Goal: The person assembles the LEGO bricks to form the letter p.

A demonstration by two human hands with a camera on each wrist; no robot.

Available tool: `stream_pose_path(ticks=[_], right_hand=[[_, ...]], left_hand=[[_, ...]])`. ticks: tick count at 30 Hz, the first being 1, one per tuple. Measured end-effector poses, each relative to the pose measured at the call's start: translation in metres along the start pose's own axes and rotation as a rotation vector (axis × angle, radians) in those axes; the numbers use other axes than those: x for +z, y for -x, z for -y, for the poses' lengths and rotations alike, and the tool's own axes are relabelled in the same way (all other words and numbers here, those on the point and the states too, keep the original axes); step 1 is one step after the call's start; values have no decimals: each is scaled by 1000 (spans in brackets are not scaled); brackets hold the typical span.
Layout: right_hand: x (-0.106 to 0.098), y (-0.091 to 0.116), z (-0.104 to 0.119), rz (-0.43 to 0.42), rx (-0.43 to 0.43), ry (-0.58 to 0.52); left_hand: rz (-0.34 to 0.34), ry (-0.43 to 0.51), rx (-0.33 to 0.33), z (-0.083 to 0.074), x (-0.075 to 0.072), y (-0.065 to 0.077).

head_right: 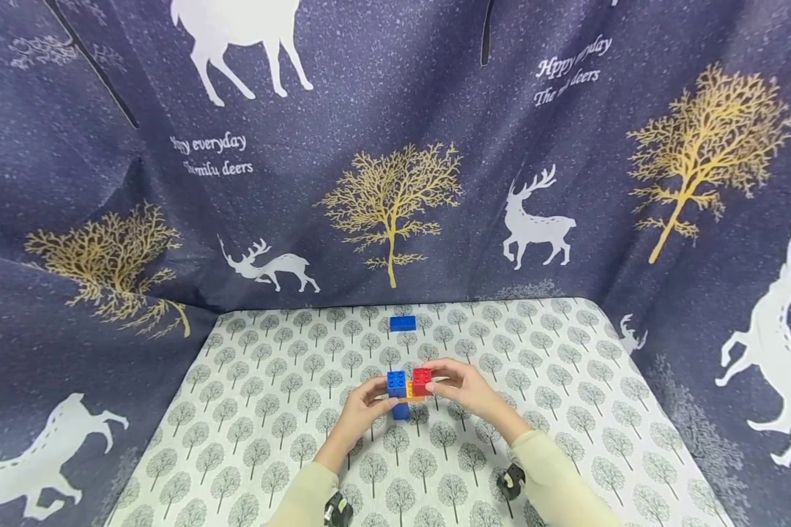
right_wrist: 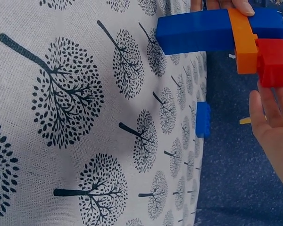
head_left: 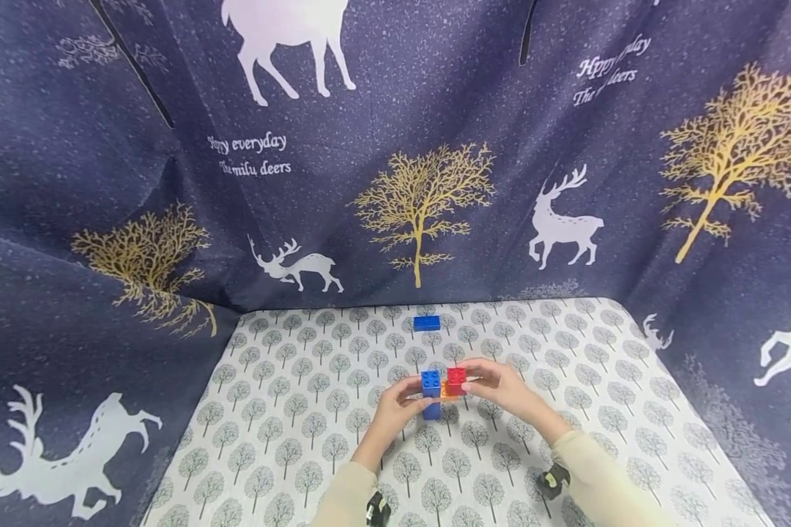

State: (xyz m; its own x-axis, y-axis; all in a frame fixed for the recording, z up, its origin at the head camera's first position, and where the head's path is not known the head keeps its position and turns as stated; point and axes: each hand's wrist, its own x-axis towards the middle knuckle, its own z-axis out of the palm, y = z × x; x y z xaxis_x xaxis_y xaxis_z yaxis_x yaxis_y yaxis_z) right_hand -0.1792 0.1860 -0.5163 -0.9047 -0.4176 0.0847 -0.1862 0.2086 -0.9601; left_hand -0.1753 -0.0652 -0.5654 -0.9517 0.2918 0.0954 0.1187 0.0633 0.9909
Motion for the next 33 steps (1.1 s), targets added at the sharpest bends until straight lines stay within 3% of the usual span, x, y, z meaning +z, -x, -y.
stream_pose_path(ticks=[4, 8, 20, 33], right_hand=[[-2, 0, -2, -2, -8, -10], [-5, 0, -6, 1, -19, -2], [-5, -4, -5, 28, -58, 23], [-4, -3, -8, 31, -63, 24]], left_hand=[[5, 2, -2, -3, -1, 1], [1, 6, -15, 11, 0, -2], [-5, 0, -7, 5, -1, -3], [-2, 12, 13, 12, -2, -4]])
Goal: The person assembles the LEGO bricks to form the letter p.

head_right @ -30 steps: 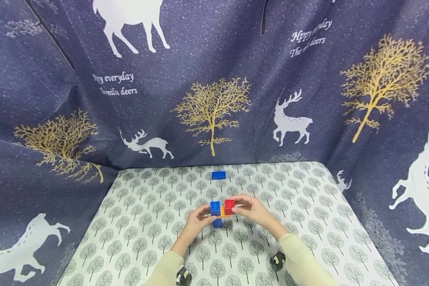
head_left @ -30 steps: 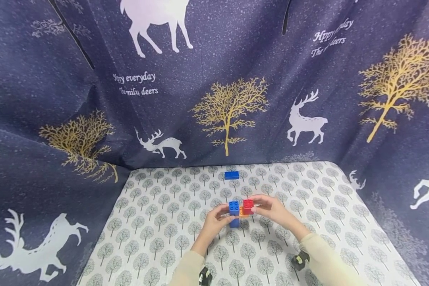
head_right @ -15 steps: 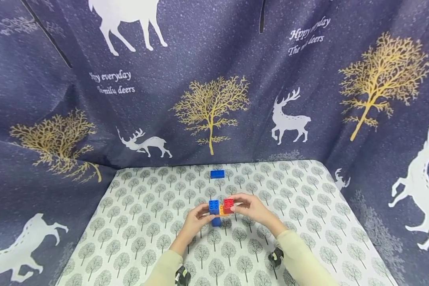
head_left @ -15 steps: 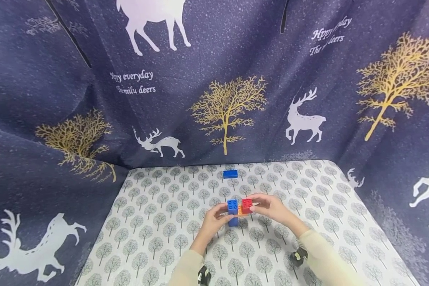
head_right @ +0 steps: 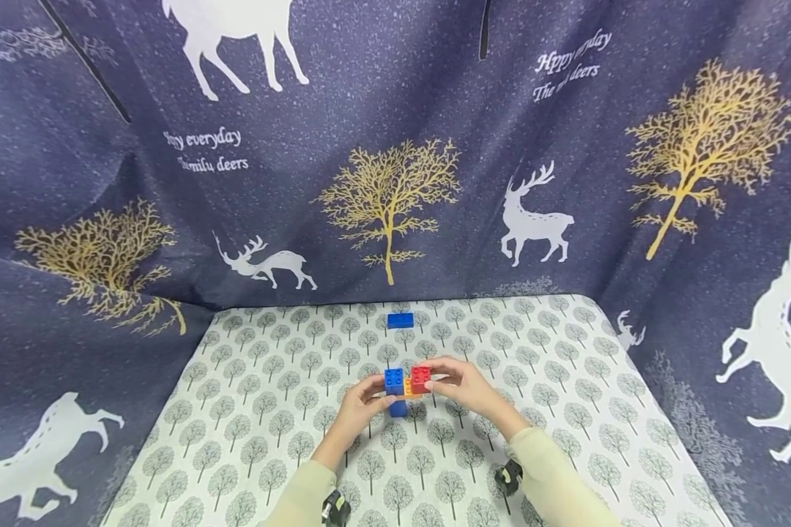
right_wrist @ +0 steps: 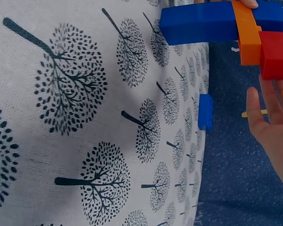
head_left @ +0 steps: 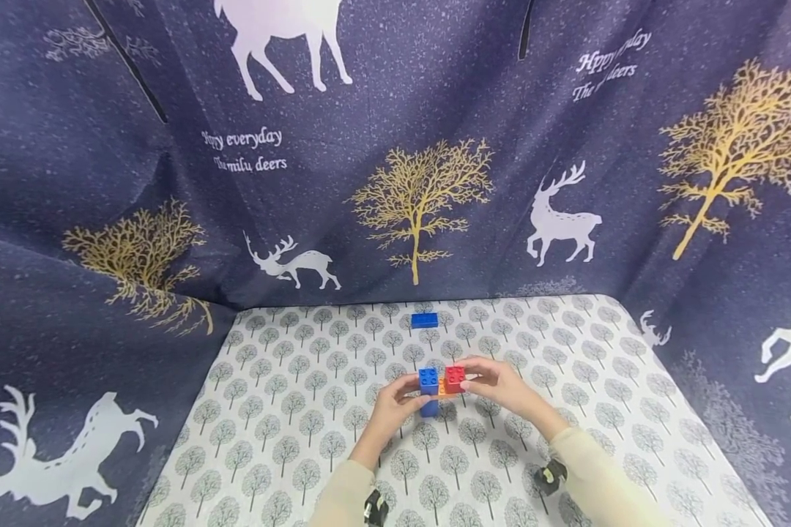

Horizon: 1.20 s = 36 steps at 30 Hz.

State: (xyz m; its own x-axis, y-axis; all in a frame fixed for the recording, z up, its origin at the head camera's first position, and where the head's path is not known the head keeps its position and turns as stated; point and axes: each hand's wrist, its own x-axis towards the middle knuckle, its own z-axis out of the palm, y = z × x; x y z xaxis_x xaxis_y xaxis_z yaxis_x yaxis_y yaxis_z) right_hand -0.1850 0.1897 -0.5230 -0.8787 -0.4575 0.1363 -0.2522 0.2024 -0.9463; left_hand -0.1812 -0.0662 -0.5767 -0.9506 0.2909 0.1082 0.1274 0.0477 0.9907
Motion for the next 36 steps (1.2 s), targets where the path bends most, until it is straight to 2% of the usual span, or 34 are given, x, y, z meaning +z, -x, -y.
stream_pose_path(ticks=[6, 9, 14, 19, 23, 28, 33, 36], right_hand=[[-8, -8, -1, 53, 10, -6], [-16, -14, 1, 49, 23, 31], [-31, -31, 0, -12, 64, 80], [-41, -59, -8, -98, 32, 65], [-43, -79, -17, -173, 56, 74], [-42, -98, -23, -201, 86, 78], [-37, -109, -16, -225, 95, 47], [-34, -119, -34, -224, 127, 77]], left_hand=[[17, 0, 10, -19, -1, 5], [20, -3, 10, -28, -1, 7], [15, -13, -18, -12, 1, 3], [1, -17, -12, 0, 1, 1], [7, -8, -15, 2, 0, 3], [12, -6, -34, 1, 1, 5], [3, -7, -40, -4, 0, 4], [2, -4, -30, -4, -1, 4]])
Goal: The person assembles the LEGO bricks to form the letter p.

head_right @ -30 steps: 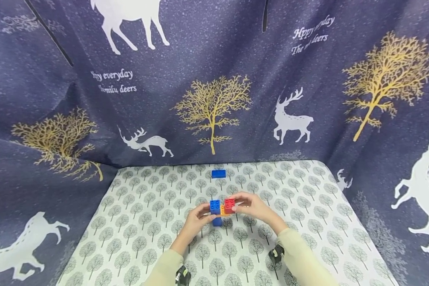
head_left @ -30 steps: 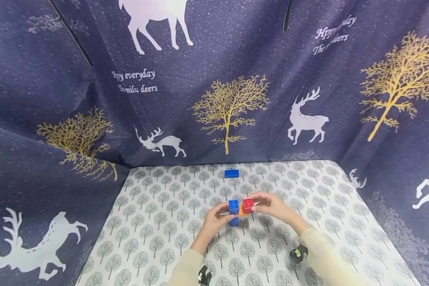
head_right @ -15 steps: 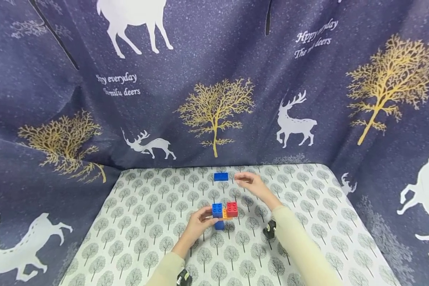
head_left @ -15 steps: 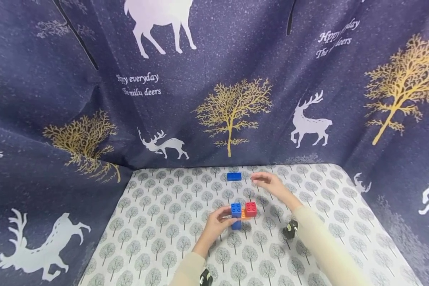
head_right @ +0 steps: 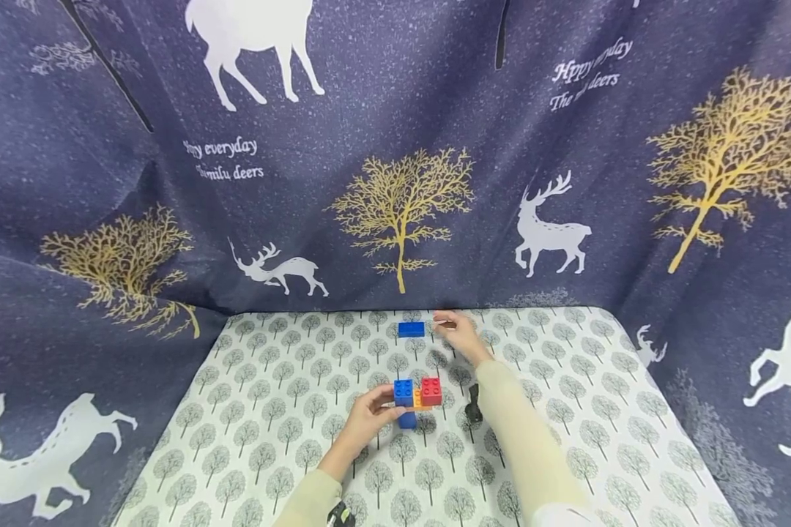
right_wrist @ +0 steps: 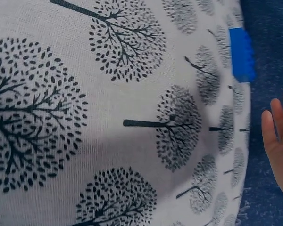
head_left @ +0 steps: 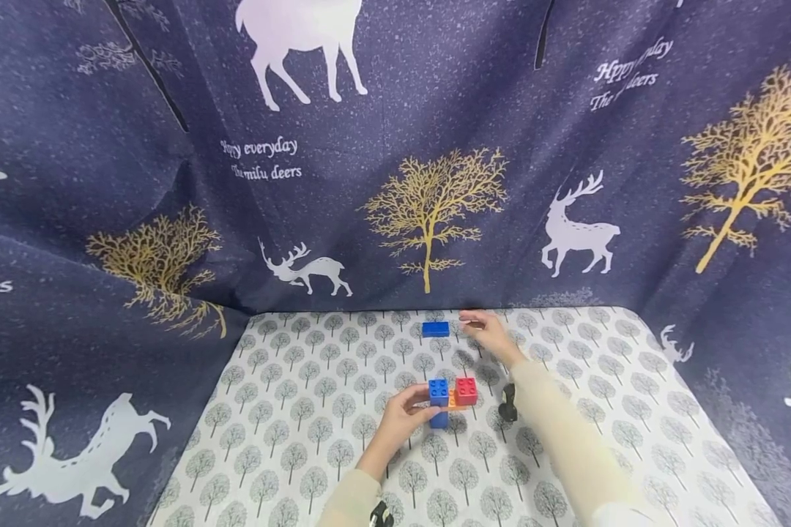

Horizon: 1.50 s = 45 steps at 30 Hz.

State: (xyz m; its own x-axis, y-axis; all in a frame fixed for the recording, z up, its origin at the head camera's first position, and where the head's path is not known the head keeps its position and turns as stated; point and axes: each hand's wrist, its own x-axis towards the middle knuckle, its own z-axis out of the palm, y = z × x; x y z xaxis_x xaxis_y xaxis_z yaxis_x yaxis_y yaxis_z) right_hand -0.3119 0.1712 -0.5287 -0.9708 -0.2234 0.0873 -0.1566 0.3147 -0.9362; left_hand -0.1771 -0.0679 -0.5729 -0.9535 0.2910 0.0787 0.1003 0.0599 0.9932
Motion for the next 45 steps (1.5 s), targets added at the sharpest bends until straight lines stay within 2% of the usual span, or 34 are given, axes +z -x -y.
stream_pose_path(ticks=[4, 6, 13, 21, 30, 38, 42, 45], right_hand=[[8, -16, -25, 37, 86, 85], [9, -18, -25, 72, 117, 117], [9, -18, -25, 127, 220, 59], [13, -24, -27, 176, 230, 85], [20, -26, -21, 218, 192, 170], [25, -28, -29, 154, 96, 209], [27, -27, -35, 99, 116, 201], [27, -25, -39, 57, 143, 175]], left_hand=[[8, 9, 9, 5, 0, 0], [9, 9, 13, 7, 1, 0], [1, 5, -22, 8, 6, 5], [14, -1, 10, -21, 5, 12], [23, -1, 33, -23, 4, 10], [30, -8, 46, -26, 1, 8], [30, -8, 47, -24, 0, 6], [21, -17, 44, -13, 0, 2]])
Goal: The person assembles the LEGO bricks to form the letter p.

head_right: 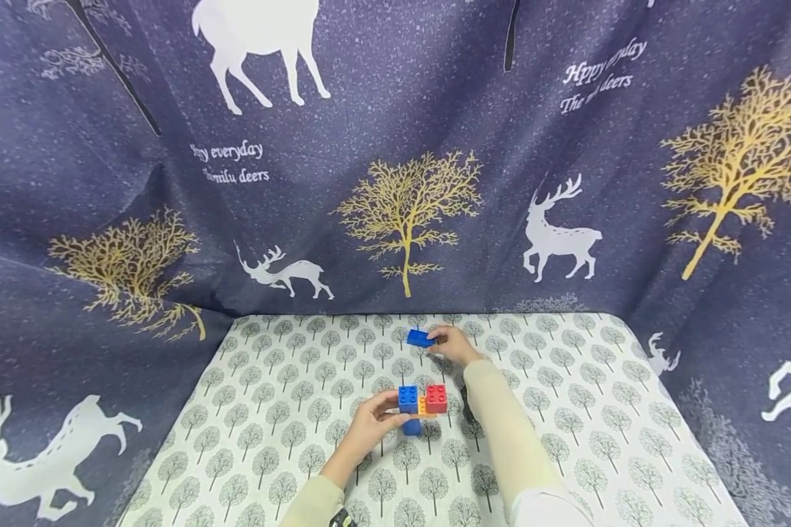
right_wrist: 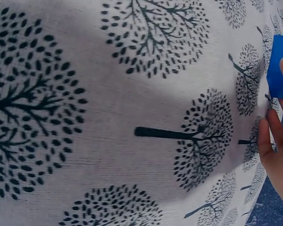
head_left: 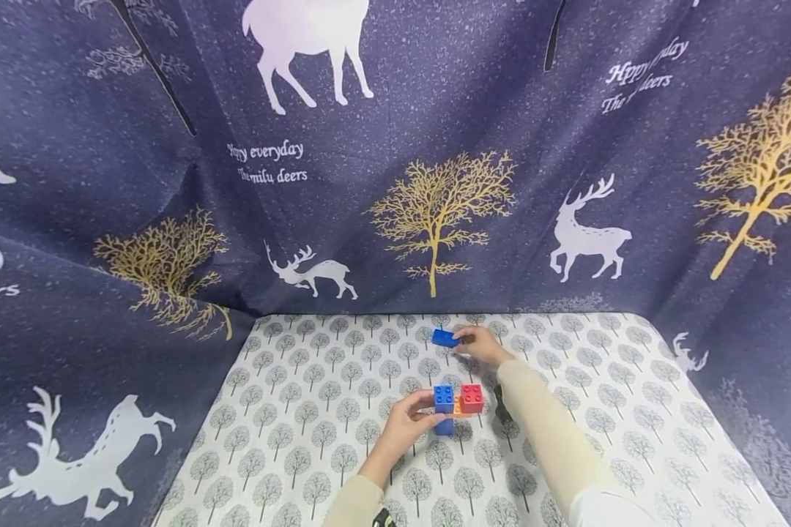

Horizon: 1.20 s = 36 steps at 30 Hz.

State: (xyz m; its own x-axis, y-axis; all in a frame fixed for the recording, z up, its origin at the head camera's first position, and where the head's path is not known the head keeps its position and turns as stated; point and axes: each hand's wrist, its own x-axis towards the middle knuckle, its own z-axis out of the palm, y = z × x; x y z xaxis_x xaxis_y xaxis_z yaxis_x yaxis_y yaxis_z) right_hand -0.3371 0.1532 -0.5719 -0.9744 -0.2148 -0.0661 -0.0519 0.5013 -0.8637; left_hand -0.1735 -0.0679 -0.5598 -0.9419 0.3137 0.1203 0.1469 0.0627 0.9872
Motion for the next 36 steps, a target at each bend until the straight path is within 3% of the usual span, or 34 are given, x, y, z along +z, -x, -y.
stream_pose_path(ticks=[5, 13, 19, 25, 29, 32, 36], right_hand=[[-1, 3, -6, -56, -40, -11], [0, 8, -13, -125, -69, 30], [1, 11, -15, -146, -75, -13], [-2, 12, -18, -173, -124, -28], [-6, 16, -14, -163, -110, -83], [-10, 19, -10, -143, -59, -143], [-15, 24, -2, -127, -53, -162]], left_hand=[[-15, -26, -9, 16, 1, -3], [-10, -12, -9, 17, 1, -2], [-16, -16, -37, 16, 1, -2], [-16, -10, -11, 3, 3, 0], [-18, -5, 14, -8, 4, 3], [-17, -12, 4, 1, 4, 0], [-15, -29, 0, 15, 3, -3]])
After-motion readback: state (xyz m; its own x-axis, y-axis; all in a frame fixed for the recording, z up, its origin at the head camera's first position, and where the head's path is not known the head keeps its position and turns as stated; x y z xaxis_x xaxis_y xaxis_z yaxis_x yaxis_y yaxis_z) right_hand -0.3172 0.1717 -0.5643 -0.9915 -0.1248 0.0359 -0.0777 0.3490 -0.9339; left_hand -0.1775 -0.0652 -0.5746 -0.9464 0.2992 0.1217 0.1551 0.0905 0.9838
